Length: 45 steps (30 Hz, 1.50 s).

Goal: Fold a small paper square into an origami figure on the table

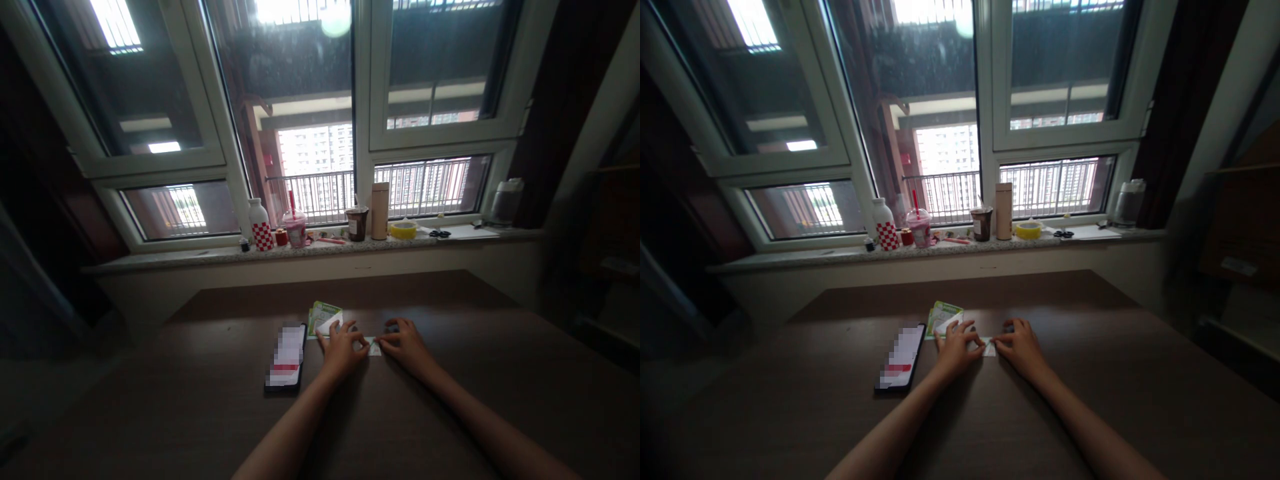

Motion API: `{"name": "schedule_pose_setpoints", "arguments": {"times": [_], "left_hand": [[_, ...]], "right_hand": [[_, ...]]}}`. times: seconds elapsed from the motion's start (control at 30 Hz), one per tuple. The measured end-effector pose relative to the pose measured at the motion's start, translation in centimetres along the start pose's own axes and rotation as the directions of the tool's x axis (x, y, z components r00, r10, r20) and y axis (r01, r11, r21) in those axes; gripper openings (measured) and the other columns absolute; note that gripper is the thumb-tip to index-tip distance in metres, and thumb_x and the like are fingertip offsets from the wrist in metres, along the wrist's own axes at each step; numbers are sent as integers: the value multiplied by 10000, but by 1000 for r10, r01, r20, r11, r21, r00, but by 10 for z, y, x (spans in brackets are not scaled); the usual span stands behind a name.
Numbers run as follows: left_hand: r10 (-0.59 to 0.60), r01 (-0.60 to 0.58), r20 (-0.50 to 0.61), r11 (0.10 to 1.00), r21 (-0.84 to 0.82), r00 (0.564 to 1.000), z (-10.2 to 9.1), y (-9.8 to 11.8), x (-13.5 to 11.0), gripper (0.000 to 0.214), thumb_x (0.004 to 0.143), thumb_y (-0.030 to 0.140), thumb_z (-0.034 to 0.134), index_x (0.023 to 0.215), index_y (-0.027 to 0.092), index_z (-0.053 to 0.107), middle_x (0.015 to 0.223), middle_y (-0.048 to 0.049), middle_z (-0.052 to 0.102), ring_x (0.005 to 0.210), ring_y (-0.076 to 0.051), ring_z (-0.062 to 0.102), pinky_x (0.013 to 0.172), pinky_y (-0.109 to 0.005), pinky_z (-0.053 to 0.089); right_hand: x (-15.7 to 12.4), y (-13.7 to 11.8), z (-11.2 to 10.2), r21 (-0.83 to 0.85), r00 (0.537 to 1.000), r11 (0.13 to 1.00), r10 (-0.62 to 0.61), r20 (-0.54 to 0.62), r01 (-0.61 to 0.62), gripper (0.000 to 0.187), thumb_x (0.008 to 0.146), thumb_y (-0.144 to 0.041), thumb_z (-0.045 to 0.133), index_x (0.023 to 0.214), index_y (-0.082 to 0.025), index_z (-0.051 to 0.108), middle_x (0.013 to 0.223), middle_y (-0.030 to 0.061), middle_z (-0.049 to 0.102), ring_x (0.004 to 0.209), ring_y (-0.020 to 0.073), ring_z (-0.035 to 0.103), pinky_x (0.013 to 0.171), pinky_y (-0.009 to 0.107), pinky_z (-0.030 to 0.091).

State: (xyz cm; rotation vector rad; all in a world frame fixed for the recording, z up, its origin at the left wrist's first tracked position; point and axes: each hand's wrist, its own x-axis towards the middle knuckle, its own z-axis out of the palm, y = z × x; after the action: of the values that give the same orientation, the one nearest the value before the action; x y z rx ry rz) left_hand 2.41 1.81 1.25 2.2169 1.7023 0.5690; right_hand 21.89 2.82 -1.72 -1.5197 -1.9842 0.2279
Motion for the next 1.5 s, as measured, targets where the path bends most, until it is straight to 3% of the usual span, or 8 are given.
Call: {"name": "schedule_pose_setpoints", "arguments": {"times": [0.37,0.57,0.73,1.3,1.5], "left_hand": [[11,-12,-39,1000,-29,999,2,-2,1,98,778,399,666,845,354,721,1402,61,513,1380,-347,263,1027,-772,-15],[9,-11,-48,999,-52,999,4,-3,1,107,778,409,658,841,355,724,1394,62,519,1377,-352,267,1029,-772,-27],[-7,7,-19,1000,-5,1000,1,0,0,143,791,423,643,883,351,724,1427,45,486,1386,-341,251,1056,-743,-11],[-10,9,7,1000,24,1000,-2,2,-1,159,797,422,630,906,354,723,1430,40,484,1386,-342,252,1060,-740,4],[-2,2,-11,1000,-1,1000,0,0,-1,145,800,426,629,895,365,720,1424,56,488,1390,-344,246,1050,-749,-12]], "right_hand": [[-1,2,0,34,1000,999,-15,-21,16,183,820,-360,614,898,-330,778,1162,75,572,1142,266,456,1000,423,390],[0,9,1,70,995,996,-42,-88,48,189,812,-280,606,876,-281,784,1157,91,575,1132,257,465,1037,419,367],[-1,7,0,79,998,996,-44,-48,47,178,804,-297,620,880,-314,780,1196,76,561,1163,261,451,1039,431,362],[-5,-9,-1,-151,996,986,-73,-53,64,199,831,-290,603,939,-316,768,1163,108,551,1147,290,449,927,419,450],[-2,3,0,-3,996,999,-51,-70,51,218,863,-330,565,945,-318,766,1165,85,553,1131,258,475,991,418,412]]}}
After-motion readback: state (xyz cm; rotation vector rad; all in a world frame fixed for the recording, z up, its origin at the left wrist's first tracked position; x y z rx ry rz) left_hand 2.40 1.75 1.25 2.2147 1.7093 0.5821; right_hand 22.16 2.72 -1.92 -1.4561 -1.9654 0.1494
